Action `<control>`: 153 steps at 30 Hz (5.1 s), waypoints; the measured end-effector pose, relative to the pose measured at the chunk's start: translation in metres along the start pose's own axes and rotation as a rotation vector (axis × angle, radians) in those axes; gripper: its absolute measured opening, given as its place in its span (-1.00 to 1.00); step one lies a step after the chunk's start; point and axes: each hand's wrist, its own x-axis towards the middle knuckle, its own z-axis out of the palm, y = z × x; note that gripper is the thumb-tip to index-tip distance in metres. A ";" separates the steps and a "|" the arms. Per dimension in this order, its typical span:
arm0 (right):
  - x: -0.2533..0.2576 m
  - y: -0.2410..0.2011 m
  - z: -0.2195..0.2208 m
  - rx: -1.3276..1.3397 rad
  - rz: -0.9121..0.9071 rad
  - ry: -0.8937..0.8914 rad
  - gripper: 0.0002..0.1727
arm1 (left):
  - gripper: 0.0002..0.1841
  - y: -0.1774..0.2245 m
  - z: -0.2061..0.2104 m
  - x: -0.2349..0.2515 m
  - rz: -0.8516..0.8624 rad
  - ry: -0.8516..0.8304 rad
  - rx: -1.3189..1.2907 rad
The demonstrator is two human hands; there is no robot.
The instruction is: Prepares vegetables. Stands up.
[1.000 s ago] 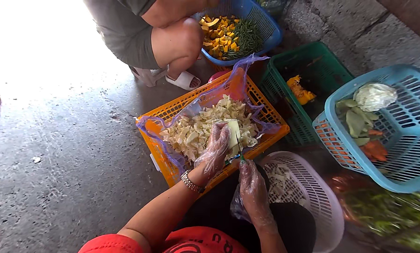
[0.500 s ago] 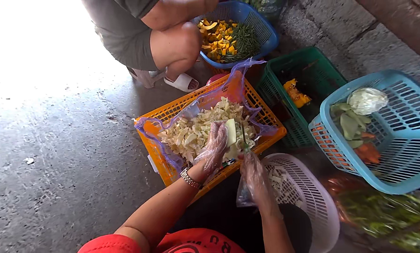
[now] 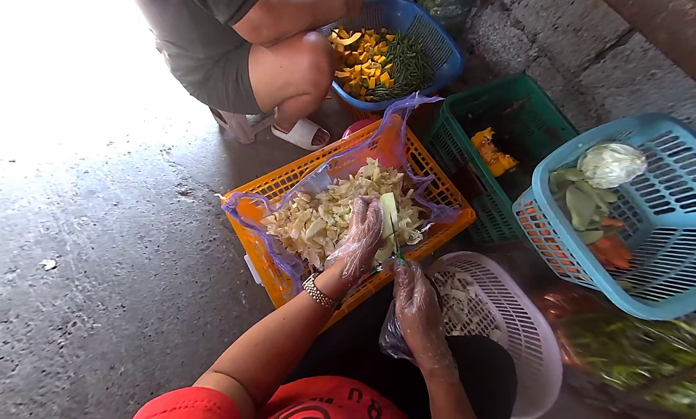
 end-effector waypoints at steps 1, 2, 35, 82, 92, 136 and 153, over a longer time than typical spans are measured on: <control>0.006 0.000 0.000 0.006 0.025 -0.020 -0.55 | -0.75 -0.001 0.001 -0.002 0.008 -0.012 -0.010; 0.013 -0.001 -0.002 0.020 0.061 -0.051 -0.55 | -0.75 0.000 0.003 -0.006 0.004 -0.028 -0.022; 0.023 -0.002 -0.002 0.000 0.092 -0.109 -0.57 | -0.73 0.005 0.009 -0.013 -0.027 -0.012 0.061; 0.062 0.008 -0.005 0.340 0.404 -0.326 -0.56 | -0.69 0.016 0.010 -0.028 -0.015 0.023 0.119; -0.015 0.006 -0.003 0.234 -0.014 -0.094 -0.49 | -0.66 -0.001 -0.001 -0.004 -0.006 0.047 0.066; -0.018 0.010 0.001 0.136 -0.058 0.084 -0.49 | -0.64 0.008 0.020 -0.018 0.060 0.062 0.167; 0.023 -0.003 0.006 0.018 0.005 -0.066 -0.55 | -0.69 0.009 0.005 -0.011 -0.023 0.044 0.115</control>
